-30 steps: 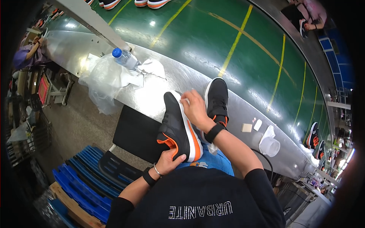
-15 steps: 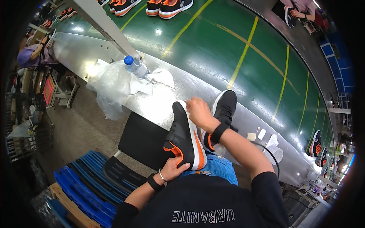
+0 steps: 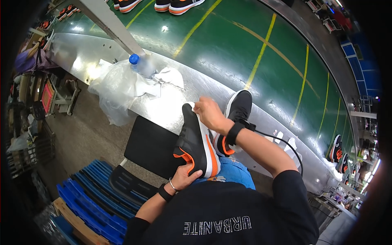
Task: Inspecting and cleaning shoes on a factory production line.
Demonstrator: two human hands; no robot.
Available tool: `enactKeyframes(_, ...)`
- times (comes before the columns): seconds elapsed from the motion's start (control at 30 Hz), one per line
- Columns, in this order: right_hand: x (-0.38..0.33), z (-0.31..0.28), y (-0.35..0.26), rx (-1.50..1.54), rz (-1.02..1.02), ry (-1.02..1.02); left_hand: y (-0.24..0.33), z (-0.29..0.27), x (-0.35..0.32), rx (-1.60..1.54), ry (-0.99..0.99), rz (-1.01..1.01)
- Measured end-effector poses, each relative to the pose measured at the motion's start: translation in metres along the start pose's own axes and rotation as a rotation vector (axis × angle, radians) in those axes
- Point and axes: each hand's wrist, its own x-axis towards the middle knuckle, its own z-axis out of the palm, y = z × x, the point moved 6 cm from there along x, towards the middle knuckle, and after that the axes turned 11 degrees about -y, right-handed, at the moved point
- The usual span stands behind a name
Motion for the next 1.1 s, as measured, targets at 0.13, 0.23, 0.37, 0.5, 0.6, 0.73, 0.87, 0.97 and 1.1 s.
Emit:
enactKeyframes(0.13, -0.048, 0.001, -0.01, 0.076, 0.015, 0.038, 0.008, 0.001, 0.003, -0.021, 0.003, 0.029)
enactKeyframes(0.23, -0.092, 0.001, -0.017, 0.291, 0.139, -0.297, 0.015, -0.001, 0.003, -0.113, 0.086, 0.026)
enactKeyframes(0.37, -0.156, -0.065, -0.017, 0.713, 0.204, -0.225, 0.026, -0.02, 0.016, -0.205, 0.178, 0.105)
enactKeyframes(0.5, -0.236, -0.12, 0.003, 0.998, 0.372, 0.141, 0.043, -0.032, 0.037, -0.021, 0.179, 0.101)
enactKeyframes(0.6, -0.281, -0.11, 0.039, 0.974, 0.52, 0.271, 0.054, -0.035, 0.056, 0.071, 0.192, 0.126)
enactKeyframes(0.73, -0.316, -0.081, 0.084, 0.266, 0.688, 0.323, 0.062, -0.031, 0.074, 0.279, 0.151, 0.095)
enactKeyframes(0.87, -0.344, -0.055, 0.138, 0.043, 0.849, 0.427, 0.056, -0.021, 0.092, 0.703, 0.157, 0.129)
enactKeyframes(0.97, -0.353, -0.04, 0.178, -0.109, 0.946, 0.478, 0.057, -0.013, 0.102, 0.837, 0.131, 0.125)
enactKeyframes(1.1, -0.315, -0.051, 0.135, -0.238, 0.69, 0.594, 0.044, -0.01, 0.104, 0.998, 0.031, 0.113)
